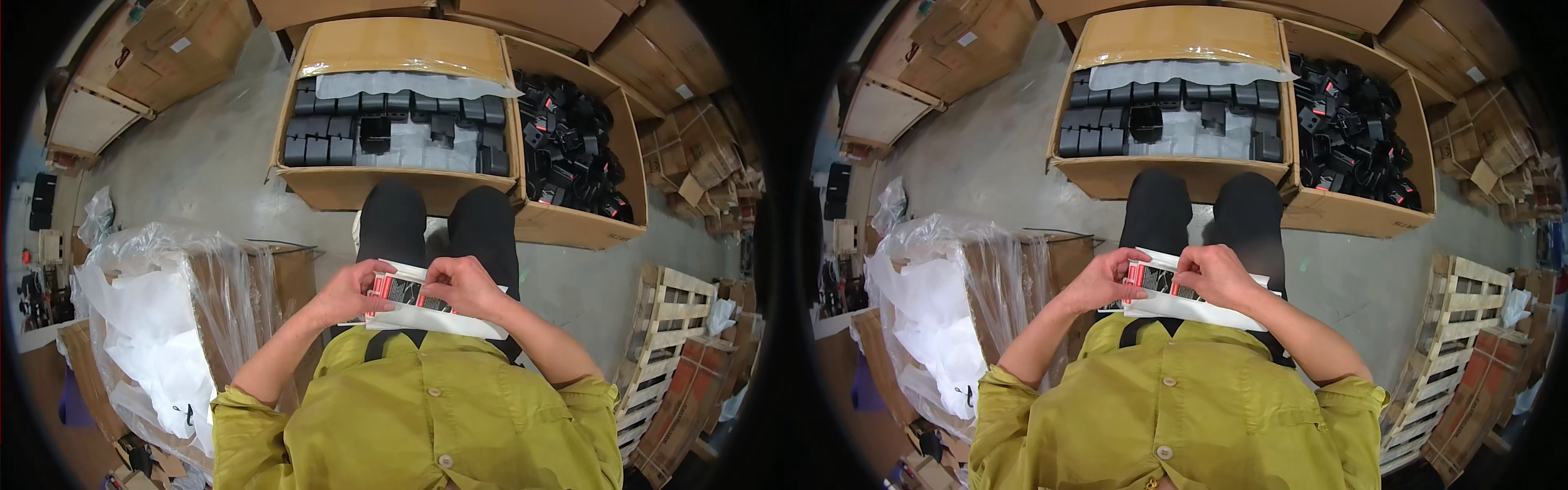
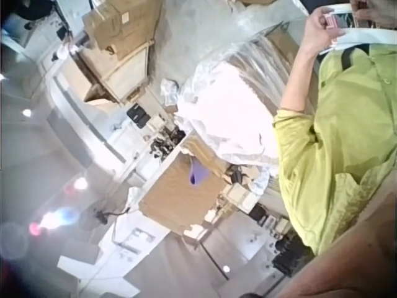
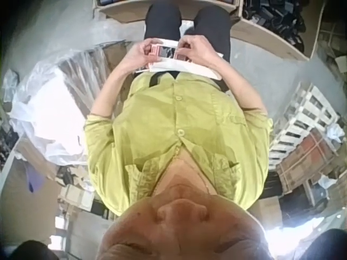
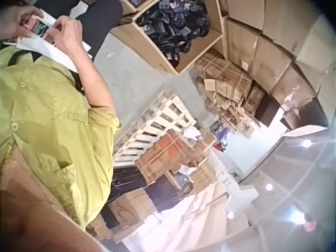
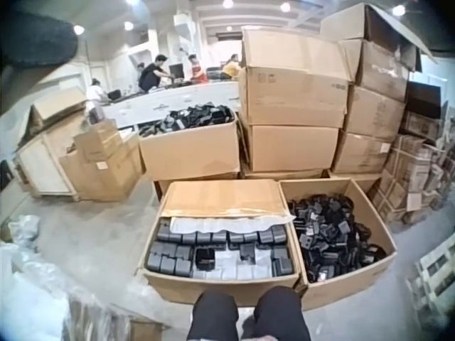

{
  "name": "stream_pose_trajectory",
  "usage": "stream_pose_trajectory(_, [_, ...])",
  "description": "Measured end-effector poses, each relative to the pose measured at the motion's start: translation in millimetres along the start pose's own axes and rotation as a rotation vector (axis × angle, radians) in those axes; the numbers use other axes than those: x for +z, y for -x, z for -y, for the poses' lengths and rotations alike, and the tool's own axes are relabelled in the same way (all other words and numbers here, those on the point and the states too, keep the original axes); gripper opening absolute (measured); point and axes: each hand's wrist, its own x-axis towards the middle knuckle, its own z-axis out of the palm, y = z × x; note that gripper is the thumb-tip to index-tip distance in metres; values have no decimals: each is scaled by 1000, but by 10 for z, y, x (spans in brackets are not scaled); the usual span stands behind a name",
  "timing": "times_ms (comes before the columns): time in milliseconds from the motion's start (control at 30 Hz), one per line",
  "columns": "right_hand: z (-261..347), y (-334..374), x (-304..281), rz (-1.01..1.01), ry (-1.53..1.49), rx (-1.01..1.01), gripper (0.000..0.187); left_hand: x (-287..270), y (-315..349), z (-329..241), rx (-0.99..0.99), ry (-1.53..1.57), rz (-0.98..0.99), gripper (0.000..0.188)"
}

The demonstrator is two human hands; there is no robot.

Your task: Applying labels or stickers to plastic components in a warehouse environment.

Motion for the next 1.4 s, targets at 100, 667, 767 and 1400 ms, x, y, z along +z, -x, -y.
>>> stream_pose_trajectory(100, [-58,-42,19,-28,50,-50,8,-2,114,-8,-84,46,-62,47])
stream_pose_trajectory(667, [-220,40,58,-320,11,-375,11,168,226,-153,-98,40,-143,34])
stream_pose_trajectory(767, [-138,79,47,-240,-105,-263,11,192,327,-209,74,-435,-373,43])
stream_pose_trajectory(1400, [138,66,224,-241,216,-664,13,305,207,-128,72,1,-205,18])
